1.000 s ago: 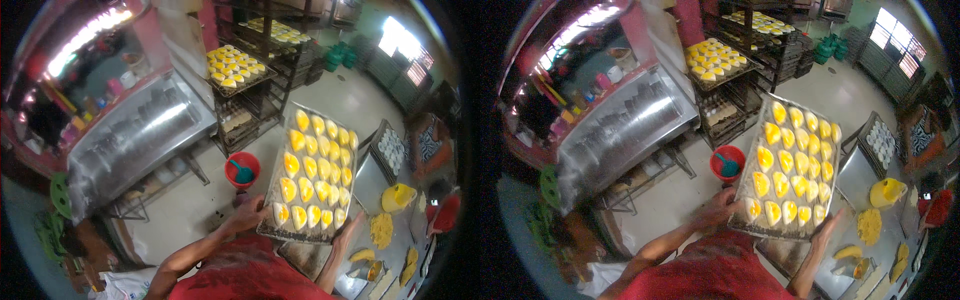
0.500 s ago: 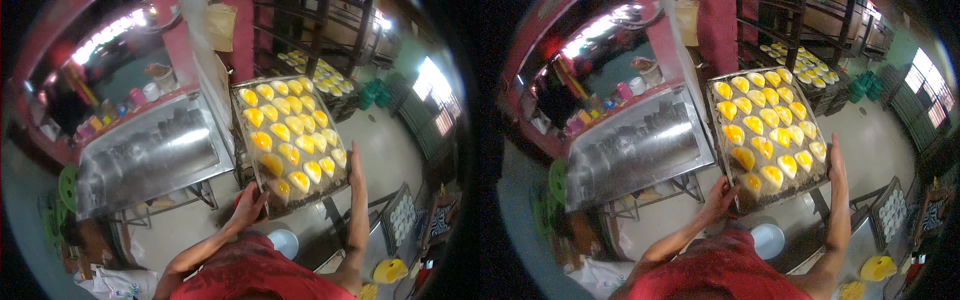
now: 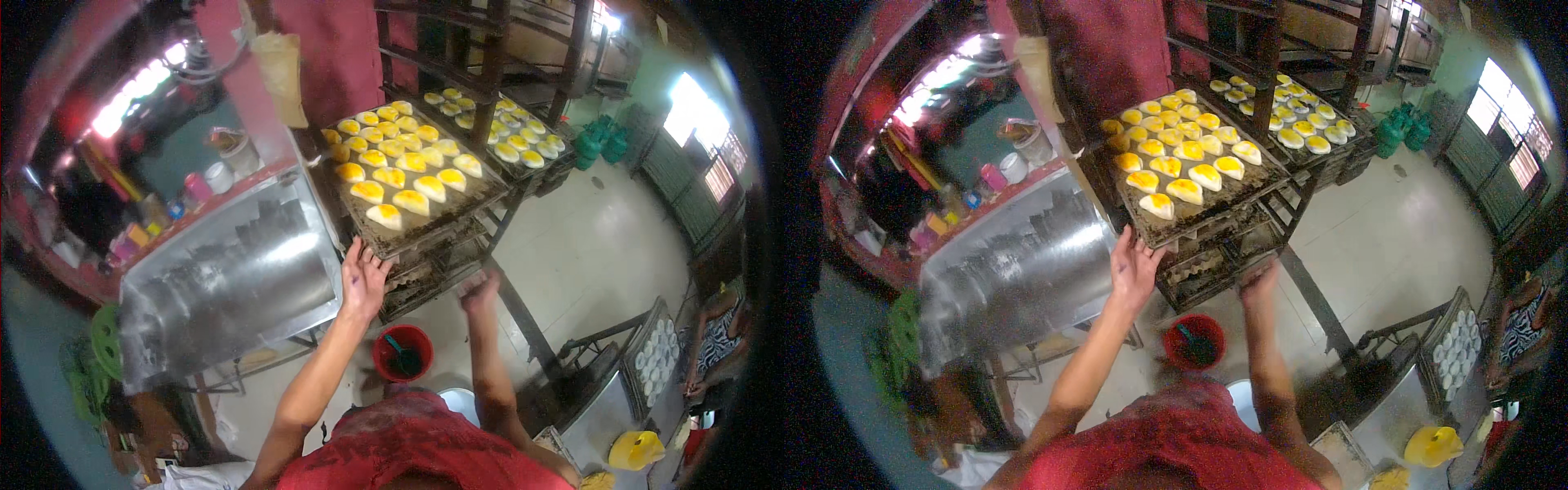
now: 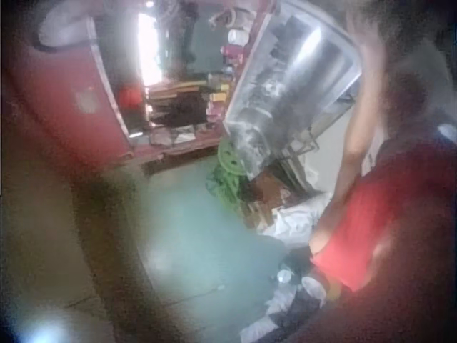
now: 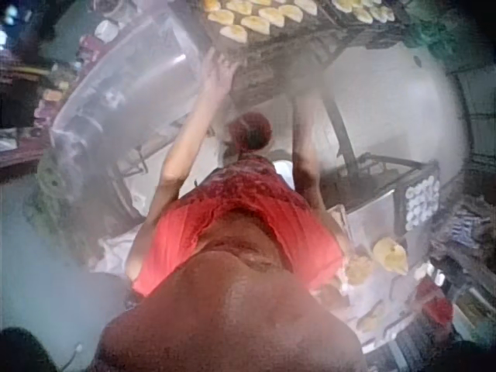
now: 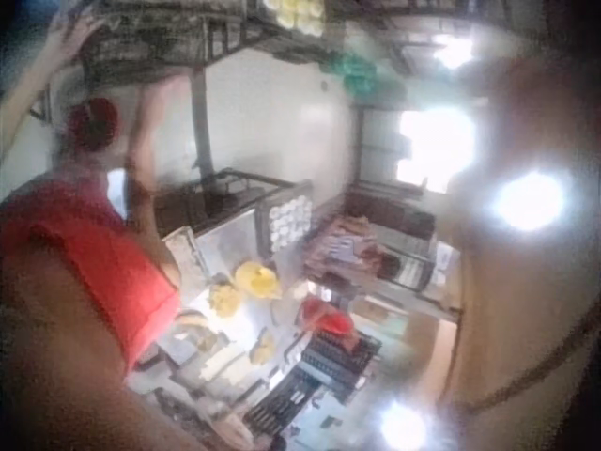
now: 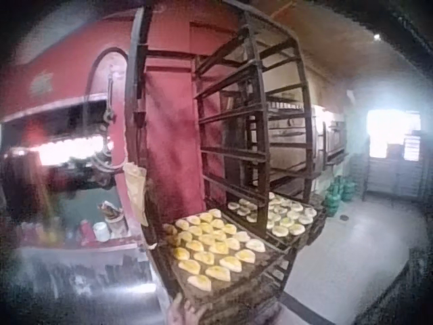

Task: Brushing dough pieces with egg wash and manually shaping filled pastries on a bakery production table.

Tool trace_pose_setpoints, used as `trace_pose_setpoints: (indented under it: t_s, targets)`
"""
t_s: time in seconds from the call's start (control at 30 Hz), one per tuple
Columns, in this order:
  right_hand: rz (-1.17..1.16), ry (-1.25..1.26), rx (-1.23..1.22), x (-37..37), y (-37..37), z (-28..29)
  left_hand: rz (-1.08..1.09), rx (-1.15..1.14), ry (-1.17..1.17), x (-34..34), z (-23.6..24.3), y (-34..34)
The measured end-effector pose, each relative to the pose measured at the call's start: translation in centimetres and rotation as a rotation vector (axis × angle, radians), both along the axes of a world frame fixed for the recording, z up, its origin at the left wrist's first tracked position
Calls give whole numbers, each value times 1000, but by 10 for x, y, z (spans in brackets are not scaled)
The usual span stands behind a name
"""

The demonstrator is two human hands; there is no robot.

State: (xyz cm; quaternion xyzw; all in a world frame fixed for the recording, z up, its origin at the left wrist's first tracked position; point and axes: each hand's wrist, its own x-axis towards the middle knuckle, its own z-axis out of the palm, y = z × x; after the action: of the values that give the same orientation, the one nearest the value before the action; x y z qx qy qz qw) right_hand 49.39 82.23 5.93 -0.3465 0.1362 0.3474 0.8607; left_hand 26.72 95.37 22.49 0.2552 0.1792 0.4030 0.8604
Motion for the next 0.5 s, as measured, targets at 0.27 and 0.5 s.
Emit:
trace_pose_setpoints:
  t_s: [0.27,0.5]
  targets:
    - [207,385,131,-50,135,71,191,-20,312,-137,-116,-53]
    - [73,371,364,-57,211,85,501,-149,481,-287,-183,-92]
